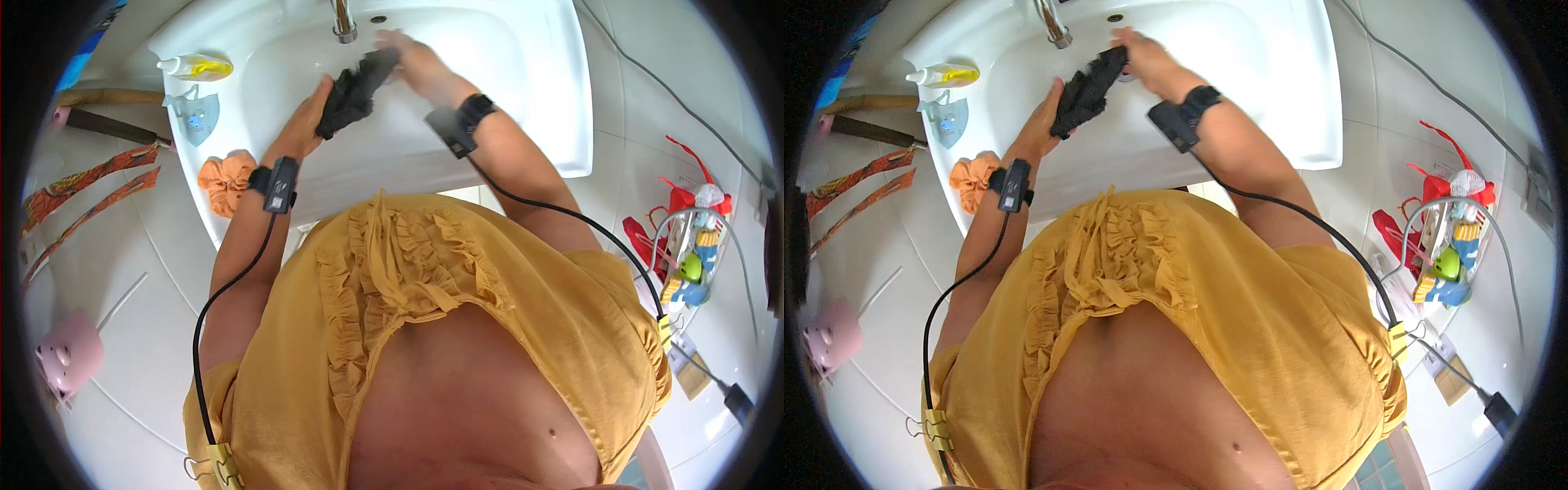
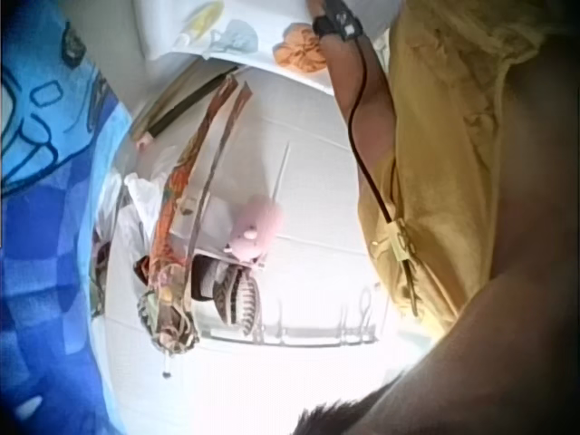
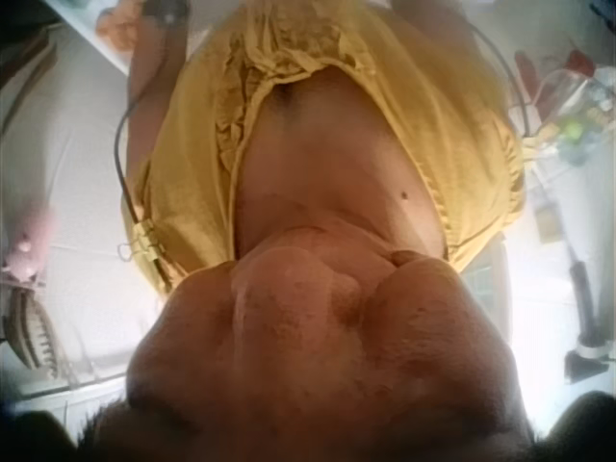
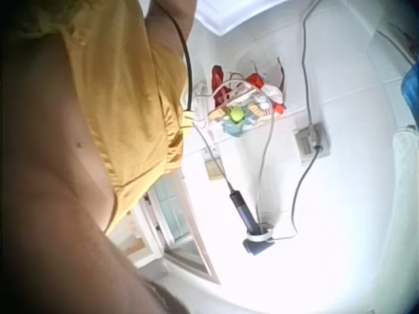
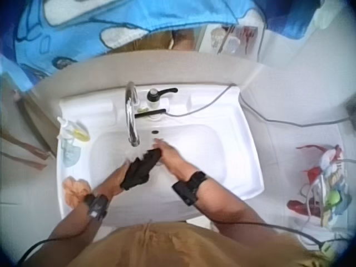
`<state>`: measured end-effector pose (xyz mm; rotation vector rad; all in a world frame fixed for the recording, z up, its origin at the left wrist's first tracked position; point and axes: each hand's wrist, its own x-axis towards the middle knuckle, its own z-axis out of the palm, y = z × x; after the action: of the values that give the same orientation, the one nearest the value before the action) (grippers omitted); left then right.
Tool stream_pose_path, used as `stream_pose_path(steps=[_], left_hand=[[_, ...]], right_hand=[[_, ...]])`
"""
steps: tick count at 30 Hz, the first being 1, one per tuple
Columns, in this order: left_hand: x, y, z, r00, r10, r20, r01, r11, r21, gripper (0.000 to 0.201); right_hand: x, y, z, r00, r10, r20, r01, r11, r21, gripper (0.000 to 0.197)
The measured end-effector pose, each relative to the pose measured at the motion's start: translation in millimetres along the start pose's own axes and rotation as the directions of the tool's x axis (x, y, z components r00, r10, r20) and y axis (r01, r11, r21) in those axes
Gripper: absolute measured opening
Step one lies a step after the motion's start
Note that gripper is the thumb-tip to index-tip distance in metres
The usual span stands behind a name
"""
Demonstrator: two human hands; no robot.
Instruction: Cleaning a sink, bathroom wall, living room table, and sofa with a cloth.
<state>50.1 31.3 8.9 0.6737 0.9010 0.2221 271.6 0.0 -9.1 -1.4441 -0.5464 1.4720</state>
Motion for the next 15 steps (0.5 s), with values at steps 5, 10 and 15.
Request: stream_pose_path(steps=[5, 10, 15], left_hand=[[-34.0, 15.2, -27.4, 0.970, 0.198, -0.143, -0.138, 0.927, 0.349, 0.050], [-42.1, 40.7, -21.5, 0.791, 0.538, -0.291, -0.236, 0.707, 0.667, 0.046], [-13.3, 34.7, -36.9, 0.723, 0.468, -0.508, -0.301, 0.876, 0.378, 0.057]], right_hand=[[-51.0, -34.3, -7.4, 0.990, 0.142, 0.005, -0.137, 0.962, -0.235, 0.056], [-42.7, -33.2, -19.7, 1.000, 0.025, -0.013, -0.026, 0.999, -0.038, 0.055], [-24.5, -45.5, -3.2, 0.990, -0.013, 0.142, -0.021, 0.971, 0.237, 0.049]])
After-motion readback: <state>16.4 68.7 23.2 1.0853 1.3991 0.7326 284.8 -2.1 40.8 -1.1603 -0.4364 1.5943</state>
